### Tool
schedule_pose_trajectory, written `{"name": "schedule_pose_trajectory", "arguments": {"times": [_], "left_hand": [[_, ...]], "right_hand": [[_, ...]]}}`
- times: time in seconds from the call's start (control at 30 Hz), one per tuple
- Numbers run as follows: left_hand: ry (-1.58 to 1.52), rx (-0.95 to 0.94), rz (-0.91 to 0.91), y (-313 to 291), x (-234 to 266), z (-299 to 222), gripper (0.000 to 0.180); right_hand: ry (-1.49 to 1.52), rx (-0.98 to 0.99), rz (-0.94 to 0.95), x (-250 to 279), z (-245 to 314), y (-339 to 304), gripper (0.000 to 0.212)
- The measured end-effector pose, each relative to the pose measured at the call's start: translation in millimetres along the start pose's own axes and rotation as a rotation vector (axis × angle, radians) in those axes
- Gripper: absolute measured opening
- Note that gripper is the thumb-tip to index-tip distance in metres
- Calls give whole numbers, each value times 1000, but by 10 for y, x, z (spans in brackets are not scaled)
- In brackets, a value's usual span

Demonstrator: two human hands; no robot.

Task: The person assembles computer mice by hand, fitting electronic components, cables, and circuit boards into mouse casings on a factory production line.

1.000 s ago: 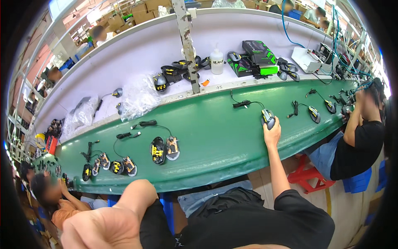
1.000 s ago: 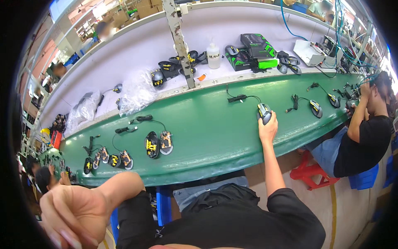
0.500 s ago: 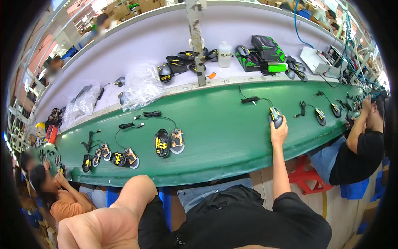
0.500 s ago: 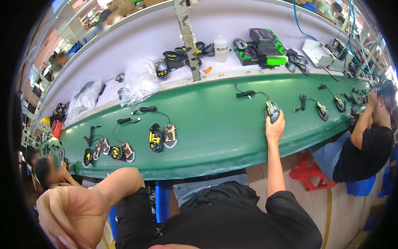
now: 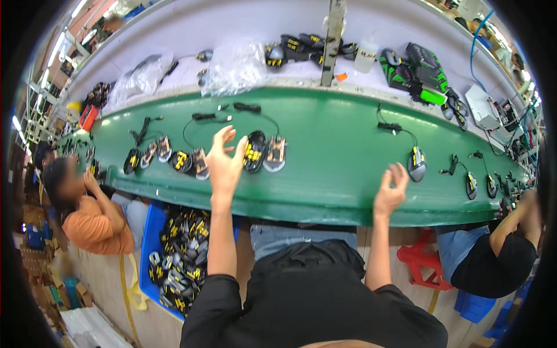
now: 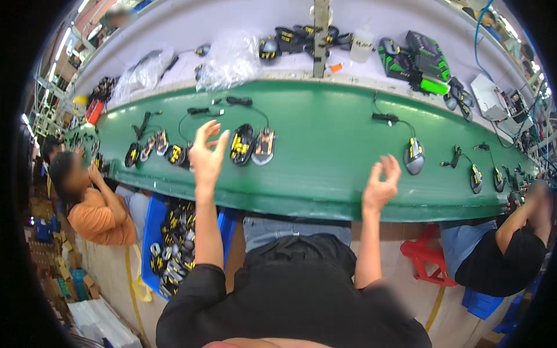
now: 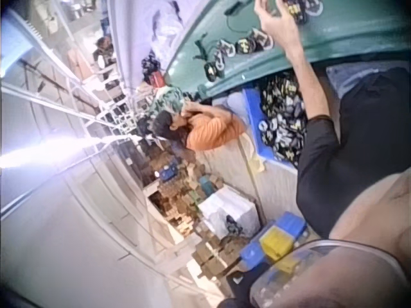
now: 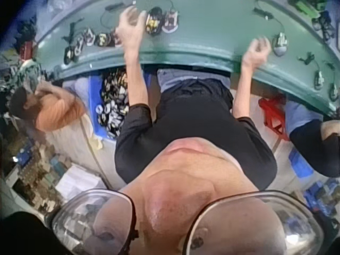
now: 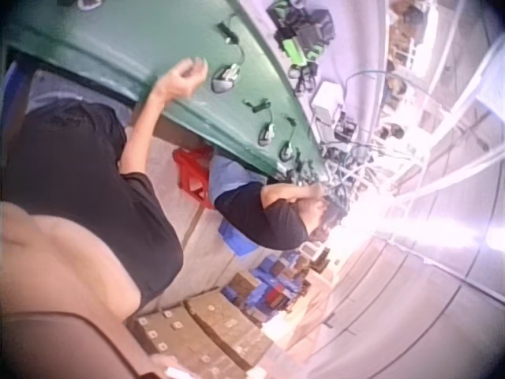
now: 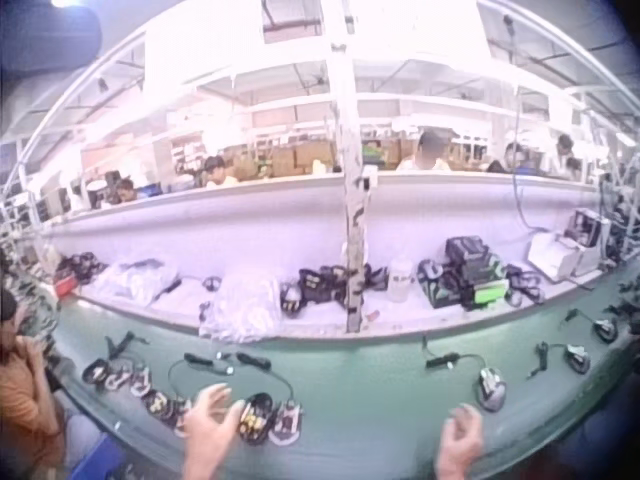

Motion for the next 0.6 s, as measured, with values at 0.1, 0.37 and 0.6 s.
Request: {"name": "schedule_pose_trajectory", "arguments": {"times": [0.1, 0.37, 0.6], "left_hand": [[337, 31, 87, -75, -301, 585, 65], [253, 73, 298, -184, -435, 838, 65], [114, 101, 238, -588, -46, 636, 44]], "right_hand": [[17, -55, 478, -369, 282, -531, 37], [-116, 518, 766, -1276, 719, -1158, 89], [208, 626, 840, -1241, 872, -1015, 76]]}}
Point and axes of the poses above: each hand's wrist, its own y-axis towards the middle knuckle, its own x-axis out of the back of the hand, z = x × y, the point moved 1 cm from there along y, towards the middle knuckle, and after that the axes turned 12 degrees about -z, right-handed, at the moved point
